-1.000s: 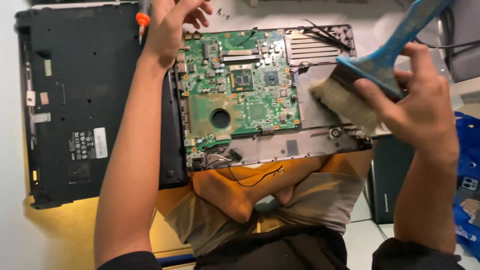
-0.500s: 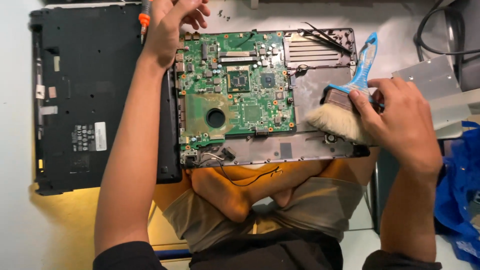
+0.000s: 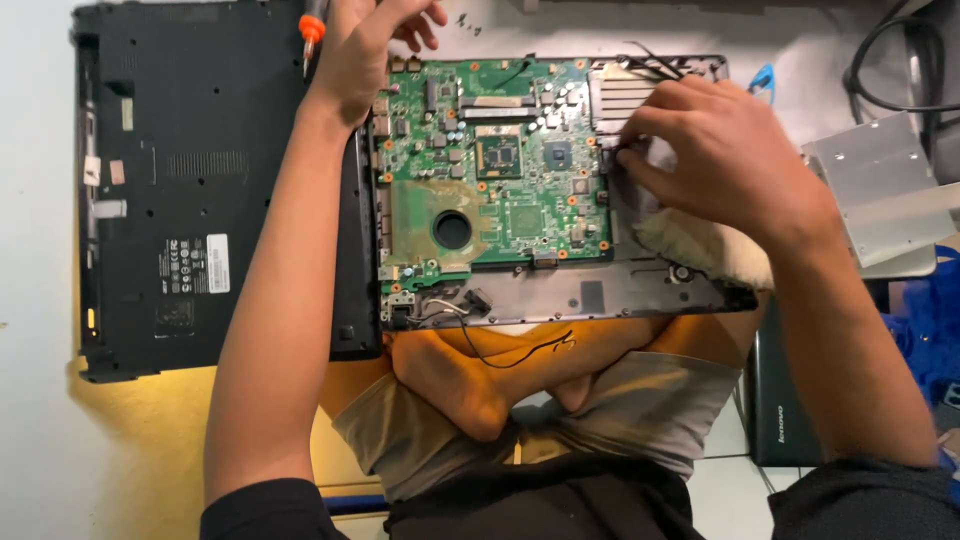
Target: The person cleans the internal components of a disassembled laptop using a brush. They brush the motherboard and then remove a cooling fan to clean it separately.
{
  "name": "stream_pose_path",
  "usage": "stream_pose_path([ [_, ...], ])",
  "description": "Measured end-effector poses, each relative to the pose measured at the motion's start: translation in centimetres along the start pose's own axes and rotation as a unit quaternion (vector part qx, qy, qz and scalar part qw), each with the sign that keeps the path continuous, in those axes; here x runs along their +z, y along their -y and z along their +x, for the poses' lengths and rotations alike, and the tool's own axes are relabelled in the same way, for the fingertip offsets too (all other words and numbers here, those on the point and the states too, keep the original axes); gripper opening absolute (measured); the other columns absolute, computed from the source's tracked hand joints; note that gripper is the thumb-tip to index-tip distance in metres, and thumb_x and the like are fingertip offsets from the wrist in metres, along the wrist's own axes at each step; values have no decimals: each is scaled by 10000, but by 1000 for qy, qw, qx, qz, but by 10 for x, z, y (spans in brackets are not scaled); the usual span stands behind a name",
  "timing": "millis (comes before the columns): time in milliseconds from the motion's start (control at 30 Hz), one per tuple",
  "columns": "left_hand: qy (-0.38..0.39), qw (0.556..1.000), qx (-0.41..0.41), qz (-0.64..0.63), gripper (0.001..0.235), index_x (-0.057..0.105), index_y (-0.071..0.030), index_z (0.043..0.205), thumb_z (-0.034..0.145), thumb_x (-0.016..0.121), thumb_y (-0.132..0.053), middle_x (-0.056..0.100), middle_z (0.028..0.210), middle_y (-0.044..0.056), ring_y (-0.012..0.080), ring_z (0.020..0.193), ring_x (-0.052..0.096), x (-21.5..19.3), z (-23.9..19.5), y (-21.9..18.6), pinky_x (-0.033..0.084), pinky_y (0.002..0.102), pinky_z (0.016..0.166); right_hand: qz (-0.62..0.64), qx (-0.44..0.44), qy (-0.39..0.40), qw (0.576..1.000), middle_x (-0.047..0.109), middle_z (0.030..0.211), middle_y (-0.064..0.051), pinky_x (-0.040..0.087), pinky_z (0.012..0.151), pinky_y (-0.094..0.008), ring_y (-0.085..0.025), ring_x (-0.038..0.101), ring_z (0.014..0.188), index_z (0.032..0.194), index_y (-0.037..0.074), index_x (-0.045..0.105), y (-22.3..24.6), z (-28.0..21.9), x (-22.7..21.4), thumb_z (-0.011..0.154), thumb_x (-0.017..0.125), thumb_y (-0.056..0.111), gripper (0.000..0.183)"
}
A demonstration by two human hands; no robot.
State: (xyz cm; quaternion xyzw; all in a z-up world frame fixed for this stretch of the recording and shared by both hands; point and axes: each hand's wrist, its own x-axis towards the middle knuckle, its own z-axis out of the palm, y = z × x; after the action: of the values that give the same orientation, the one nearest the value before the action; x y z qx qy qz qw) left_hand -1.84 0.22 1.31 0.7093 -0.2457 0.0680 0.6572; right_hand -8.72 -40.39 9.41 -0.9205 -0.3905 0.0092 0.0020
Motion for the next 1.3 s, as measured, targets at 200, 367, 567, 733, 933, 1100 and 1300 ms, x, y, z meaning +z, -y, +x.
stream_pose_path([
  [200,-1,996,-79,50,400,746,-140,1147,1173,579,-502,729,1095,42,146,1046,710,1,-1,3,561,355,936,125,121,98,980,908,1002,21,631,767,-336,-143,820,815,1225,242,880,29,5,-22,1126,742,631,424],
  [367,1,998,-30,55,336,733,-130,1179,1215,546,-407,771,1204,37,161,1062,748,0,0,11,578,370,943,21,89,-5,996,878,936,77,547,642,-290,-111,824,769,1263,258,892,16,2,-17,1276,749,550,325],
  [567,5,999,-37,38,303,693,-138,1171,1204,594,-423,736,1207,24,164,1056,730,2,3,1,559,371,975,119,-24,37,992,829,965,48,557,618,-347,-111,717,704,1210,241,884,11,23,-30,1162,816,366,150],
  [733,0,999,-47,13,328,706,-123,1159,1191,651,-445,765,1161,43,154,1005,712,4,4,-3,567,335,920,239,-26,63,969,753,1026,-36,628,759,-377,-183,719,886,1190,195,884,-1,15,-9,1041,854,439,287],
  [933,1,998,-58,29,349,701,-125,1153,1178,627,-465,754,1194,36,160,1033,725,4,4,0,564,364,969,312,-2,23,950,582,919,8,462,670,-326,-142,531,771,1154,179,931,15,15,-5,1045,938,301,164],
  [1100,4,999,-35,13,304,727,-112,1267,1210,647,-400,764,1166,65,176,1001,719,4,5,-4,573,348,915,308,2,30,951,618,957,0,471,660,-329,-145,552,796,1192,165,931,6,13,-4,1067,894,323,204],
  [1300,1,999,-41,21,305,709,-130,1208,1199,670,-432,765,1127,40,152,953,709,5,6,-9,568,313,869,218,58,-78,971,773,1058,-126,596,765,-367,-211,670,868,1455,5,823,-51,10,0,1216,866,125,271],
])
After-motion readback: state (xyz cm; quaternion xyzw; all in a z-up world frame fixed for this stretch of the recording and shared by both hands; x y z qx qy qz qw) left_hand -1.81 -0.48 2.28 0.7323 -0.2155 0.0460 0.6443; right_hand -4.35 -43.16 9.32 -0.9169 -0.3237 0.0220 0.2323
